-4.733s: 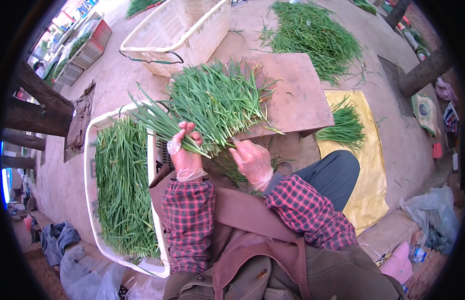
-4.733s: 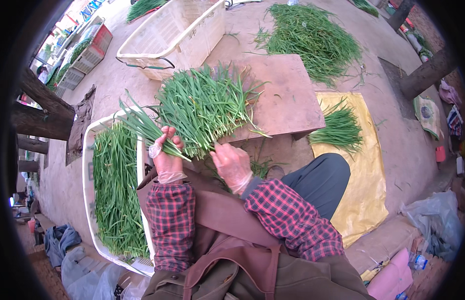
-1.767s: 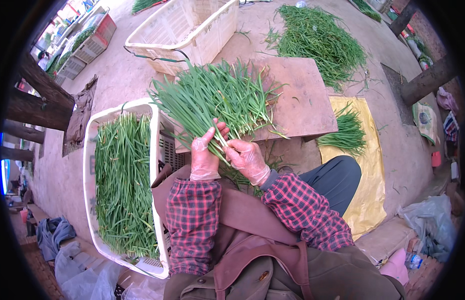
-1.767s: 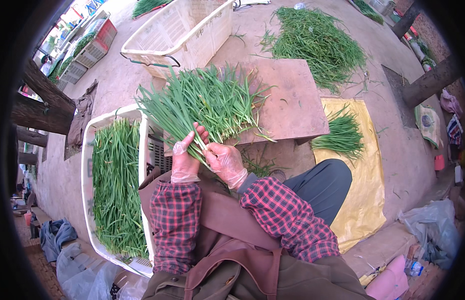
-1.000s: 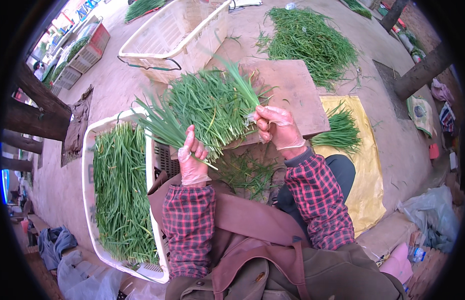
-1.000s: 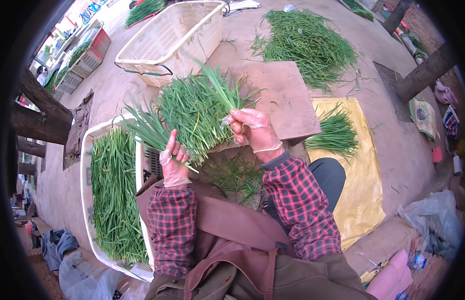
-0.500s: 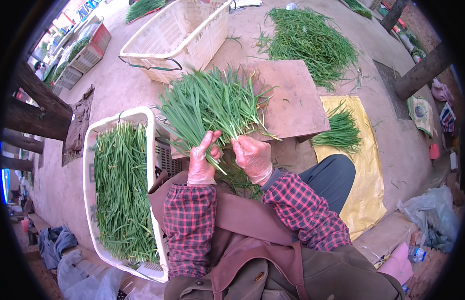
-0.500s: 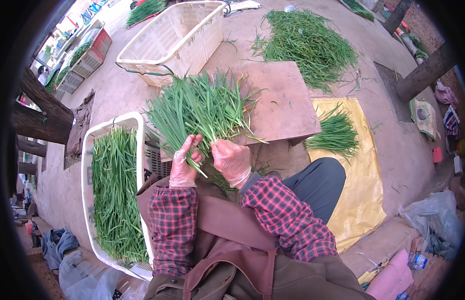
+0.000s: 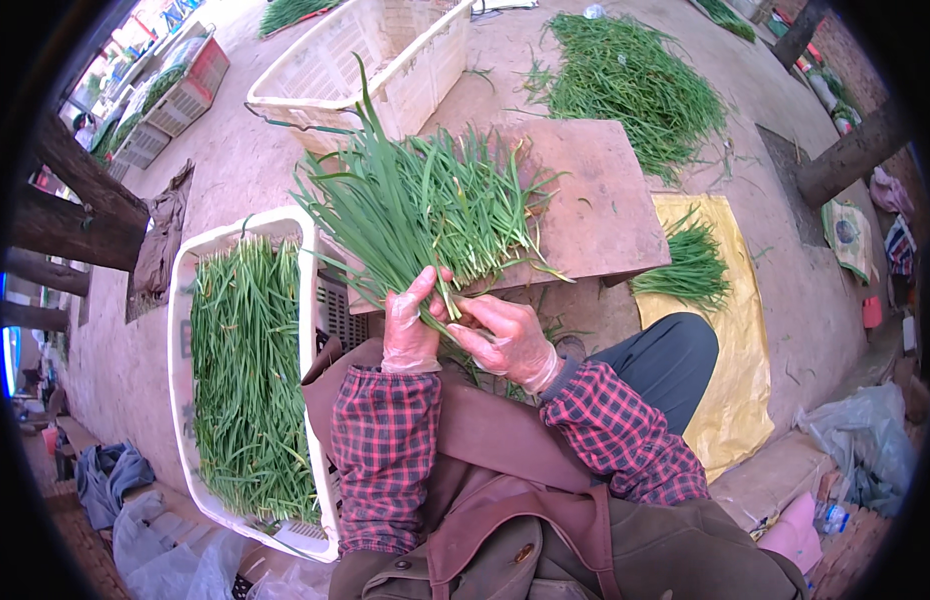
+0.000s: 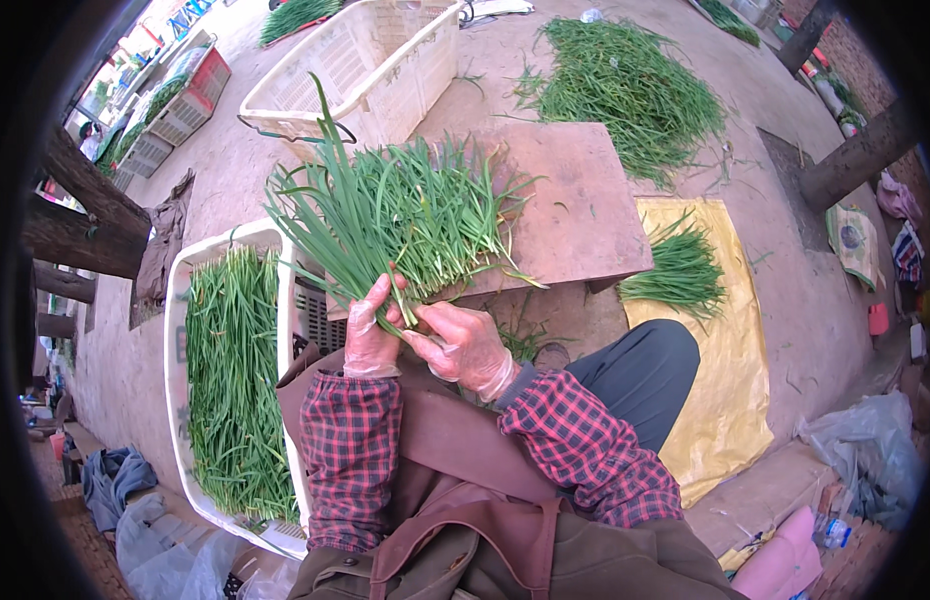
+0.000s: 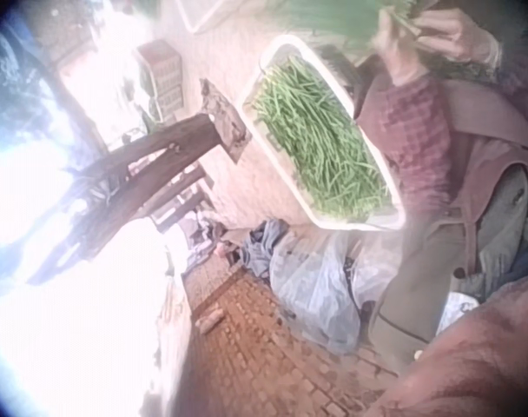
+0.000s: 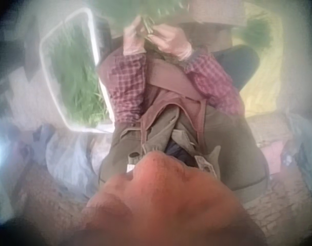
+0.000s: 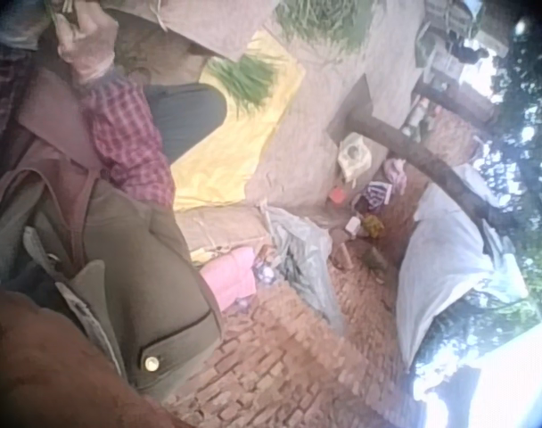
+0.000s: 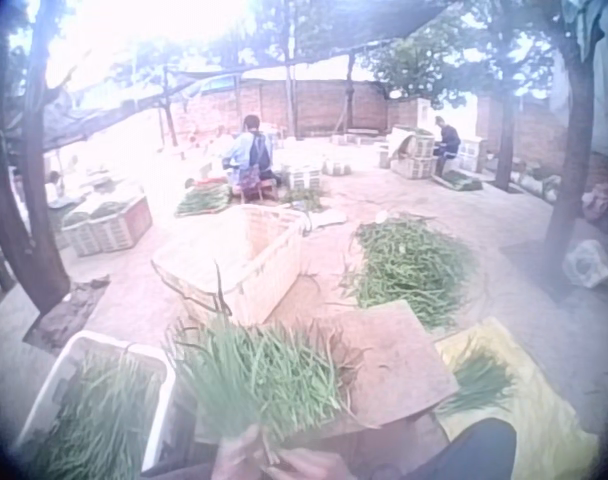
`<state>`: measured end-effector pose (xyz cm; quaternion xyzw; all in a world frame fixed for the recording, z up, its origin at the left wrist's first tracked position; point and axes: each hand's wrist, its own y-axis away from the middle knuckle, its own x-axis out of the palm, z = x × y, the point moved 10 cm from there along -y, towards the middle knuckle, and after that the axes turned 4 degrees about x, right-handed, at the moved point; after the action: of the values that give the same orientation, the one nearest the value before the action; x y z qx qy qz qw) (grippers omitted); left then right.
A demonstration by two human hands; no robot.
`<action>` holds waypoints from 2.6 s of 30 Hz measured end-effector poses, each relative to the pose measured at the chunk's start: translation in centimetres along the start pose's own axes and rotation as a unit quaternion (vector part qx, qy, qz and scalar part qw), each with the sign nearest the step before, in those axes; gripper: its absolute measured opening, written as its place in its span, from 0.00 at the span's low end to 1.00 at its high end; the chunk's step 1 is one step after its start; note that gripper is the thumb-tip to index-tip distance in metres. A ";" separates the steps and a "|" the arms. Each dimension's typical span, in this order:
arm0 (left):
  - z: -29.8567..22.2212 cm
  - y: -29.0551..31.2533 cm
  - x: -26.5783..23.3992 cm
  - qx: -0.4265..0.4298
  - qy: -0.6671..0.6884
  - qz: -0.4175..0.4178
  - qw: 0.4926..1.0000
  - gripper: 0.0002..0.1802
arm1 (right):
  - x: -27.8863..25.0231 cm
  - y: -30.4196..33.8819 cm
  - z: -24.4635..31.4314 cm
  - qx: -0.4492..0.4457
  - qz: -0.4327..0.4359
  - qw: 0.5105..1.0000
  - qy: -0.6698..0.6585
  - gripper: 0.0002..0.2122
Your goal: The person sorts bunches of green leafy vegetables by hand, picking up bunches from a white basket, placing them on a wooden board to clean or organize them, and setting them aside on a yellow mat.
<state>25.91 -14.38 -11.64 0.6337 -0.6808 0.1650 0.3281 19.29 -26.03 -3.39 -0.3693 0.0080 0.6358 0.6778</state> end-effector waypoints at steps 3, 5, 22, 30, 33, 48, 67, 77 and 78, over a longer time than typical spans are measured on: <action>-0.4 -0.1 0.8 0.019 0.025 0.006 1.000 0.11 | -0.4 0.4 -1.7 0.026 -0.024 0.999 -0.019 0.10; -0.6 -0.2 1.0 0.030 0.015 0.012 0.999 0.11 | -0.8 -0.2 -2.9 0.091 -0.052 0.992 -0.076 0.08; -1.7 -1.3 -1.9 0.074 0.060 -0.025 0.995 0.20 | 1.1 0.7 -8.0 0.187 -0.039 0.967 0.168 0.09; -0.8 -1.7 -5.3 0.029 0.014 -0.125 0.992 0.12 | 6.5 0.7 -14.4 0.310 0.007 0.950 -0.042 0.14; -0.3 -1.7 -5.2 0.000 0.035 -0.133 0.990 0.10 | 5.0 1.5 -14.2 0.384 -0.015 0.862 -0.330 0.10; 1.5 -1.4 -2.4 -0.021 -0.015 -0.057 0.998 0.14 | -4.0 -0.5 -8.5 0.275 -0.070 0.934 -0.216 0.04; -2.8 -0.1 -3.3 0.105 -0.090 -0.179 0.974 0.07 | -5.3 1.3 -11.2 0.344 -0.206 0.866 -0.298 0.08; -1.5 -1.3 -6.1 0.051 -0.034 -0.178 0.982 0.13 | -8.1 4.3 -17.2 0.381 -0.140 0.911 -0.072 0.06; -1.4 -1.3 -6.3 0.056 -0.028 -0.179 0.982 0.12 | -6.3 4.9 -16.4 0.363 -0.135 0.920 -0.066 0.05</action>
<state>27.40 -8.93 -14.96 0.7672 -0.5549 0.1229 0.2972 21.36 -40.22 -14.65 -0.0530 0.1440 0.5147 0.8436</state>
